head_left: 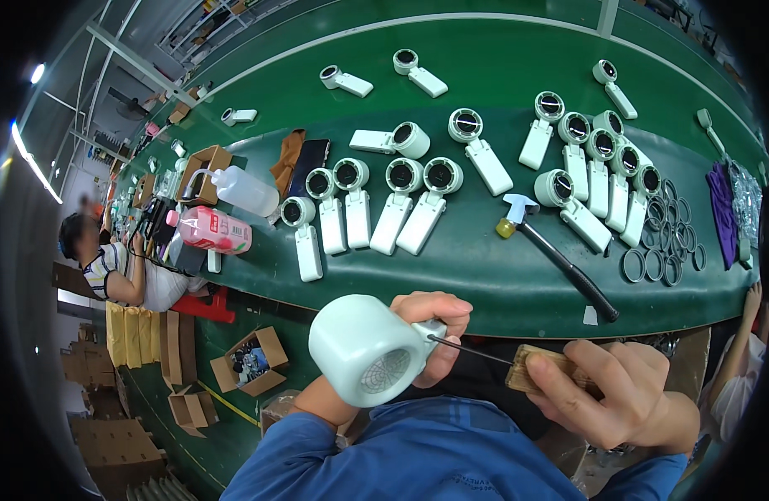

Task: Assembling plastic and metal components using hand tools on a manufacturing line.

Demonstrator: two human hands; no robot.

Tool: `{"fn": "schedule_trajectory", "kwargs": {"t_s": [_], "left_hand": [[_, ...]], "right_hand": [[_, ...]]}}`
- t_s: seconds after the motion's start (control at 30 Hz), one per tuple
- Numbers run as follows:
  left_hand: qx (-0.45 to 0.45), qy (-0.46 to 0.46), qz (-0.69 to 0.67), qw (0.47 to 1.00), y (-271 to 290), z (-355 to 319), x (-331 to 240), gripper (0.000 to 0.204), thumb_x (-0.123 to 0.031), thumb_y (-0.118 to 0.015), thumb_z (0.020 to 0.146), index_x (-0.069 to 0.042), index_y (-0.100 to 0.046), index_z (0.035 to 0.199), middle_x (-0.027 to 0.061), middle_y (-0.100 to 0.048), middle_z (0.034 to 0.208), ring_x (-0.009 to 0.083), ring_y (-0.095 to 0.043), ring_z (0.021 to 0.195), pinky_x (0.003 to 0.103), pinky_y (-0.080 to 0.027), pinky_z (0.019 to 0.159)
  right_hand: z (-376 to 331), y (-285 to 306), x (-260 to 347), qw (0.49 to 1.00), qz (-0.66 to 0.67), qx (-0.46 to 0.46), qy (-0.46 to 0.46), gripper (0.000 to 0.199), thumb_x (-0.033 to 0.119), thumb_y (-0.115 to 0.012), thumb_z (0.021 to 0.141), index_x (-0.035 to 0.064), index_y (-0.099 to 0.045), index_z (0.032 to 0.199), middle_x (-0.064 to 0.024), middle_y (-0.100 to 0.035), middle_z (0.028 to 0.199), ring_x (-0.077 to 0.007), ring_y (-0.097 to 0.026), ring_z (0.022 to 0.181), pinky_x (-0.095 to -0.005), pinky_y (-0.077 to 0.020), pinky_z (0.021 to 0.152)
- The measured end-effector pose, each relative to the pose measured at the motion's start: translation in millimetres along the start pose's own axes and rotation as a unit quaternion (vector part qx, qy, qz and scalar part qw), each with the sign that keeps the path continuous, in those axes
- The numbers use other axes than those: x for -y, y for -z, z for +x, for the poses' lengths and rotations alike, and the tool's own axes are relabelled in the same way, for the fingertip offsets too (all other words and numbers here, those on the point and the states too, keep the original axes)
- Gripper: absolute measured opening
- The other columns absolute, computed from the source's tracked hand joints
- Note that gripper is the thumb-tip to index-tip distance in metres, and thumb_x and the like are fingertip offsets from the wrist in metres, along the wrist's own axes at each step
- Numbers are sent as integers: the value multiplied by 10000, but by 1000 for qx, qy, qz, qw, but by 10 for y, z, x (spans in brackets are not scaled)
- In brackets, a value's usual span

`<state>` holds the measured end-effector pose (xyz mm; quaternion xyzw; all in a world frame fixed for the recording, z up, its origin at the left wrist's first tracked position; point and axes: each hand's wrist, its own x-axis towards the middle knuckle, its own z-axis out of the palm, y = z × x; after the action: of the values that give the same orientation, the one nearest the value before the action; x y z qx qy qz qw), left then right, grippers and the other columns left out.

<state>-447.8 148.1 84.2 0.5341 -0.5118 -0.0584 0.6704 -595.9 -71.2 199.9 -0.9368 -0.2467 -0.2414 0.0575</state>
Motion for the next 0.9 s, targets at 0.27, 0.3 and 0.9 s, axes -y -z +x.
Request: {"fn": "schedule_trajectory", "kwargs": {"t_s": [0.27, 0.3, 0.9], "left_hand": [[6, 40, 70, 997, 53, 40, -99, 383, -15, -591, 905, -71, -458, 1260, 28, -474, 676, 156, -460, 509, 318, -437, 510], [18, 14, 108, 994, 100, 29, -115, 360, -14, -600, 896, -65, -476, 1230, 38, -490, 680, 163, -472, 511, 323, -441, 505], [-244, 295, -356, 853, 34, 102, 380, 420, -118, -634, 952, -32, -456, 1323, 59, -570, 1018, 194, -624, 933, 365, -524, 827]], "right_hand": [[68, 32, 34, 988, -146, -5, 53, 376, 231, -774, 821, 101, -745, 1173, -74, -639, 862, -111, -509, 549, -240, -352, 463], [-160, -21, 21, 987, -147, -7, 56, 376, 231, -774, 821, 101, -745, 1173, -74, -639, 862, -111, -509, 549, -240, -352, 463], [-894, -1442, -472, 971, 43, 73, -224, 381, 235, -724, 920, 32, -661, 1236, -103, -671, 1028, -198, -612, 724, -327, -489, 638]]}}
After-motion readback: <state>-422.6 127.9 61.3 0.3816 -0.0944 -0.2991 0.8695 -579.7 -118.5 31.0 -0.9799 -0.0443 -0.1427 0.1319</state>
